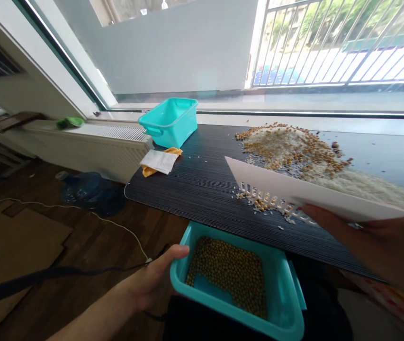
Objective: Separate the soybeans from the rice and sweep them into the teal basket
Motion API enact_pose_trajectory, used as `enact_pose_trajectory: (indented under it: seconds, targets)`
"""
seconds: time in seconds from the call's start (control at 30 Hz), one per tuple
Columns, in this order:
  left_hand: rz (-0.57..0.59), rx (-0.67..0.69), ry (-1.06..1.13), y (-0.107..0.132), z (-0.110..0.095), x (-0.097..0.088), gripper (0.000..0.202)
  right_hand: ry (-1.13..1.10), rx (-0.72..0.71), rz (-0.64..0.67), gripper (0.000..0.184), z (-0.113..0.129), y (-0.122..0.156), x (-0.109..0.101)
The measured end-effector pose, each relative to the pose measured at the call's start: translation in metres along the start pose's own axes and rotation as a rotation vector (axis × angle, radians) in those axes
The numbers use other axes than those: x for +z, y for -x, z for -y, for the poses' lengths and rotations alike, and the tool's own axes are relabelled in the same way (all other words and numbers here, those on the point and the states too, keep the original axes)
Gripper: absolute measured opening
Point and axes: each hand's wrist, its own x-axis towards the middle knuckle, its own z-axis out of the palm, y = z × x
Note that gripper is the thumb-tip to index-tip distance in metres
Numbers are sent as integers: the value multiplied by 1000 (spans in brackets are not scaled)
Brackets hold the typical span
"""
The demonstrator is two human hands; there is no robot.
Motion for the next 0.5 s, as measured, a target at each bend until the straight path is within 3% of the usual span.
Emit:
enact_pose_trajectory:
  seconds: [0.23,0.5]
  targets:
    - [12,-1,10,-1,2,-2,52,-20,-69,-2,27,-15,6,-2]
    - [20,0,-8,-3,1,-2,56,-36,-24,76,24,12,7,-1]
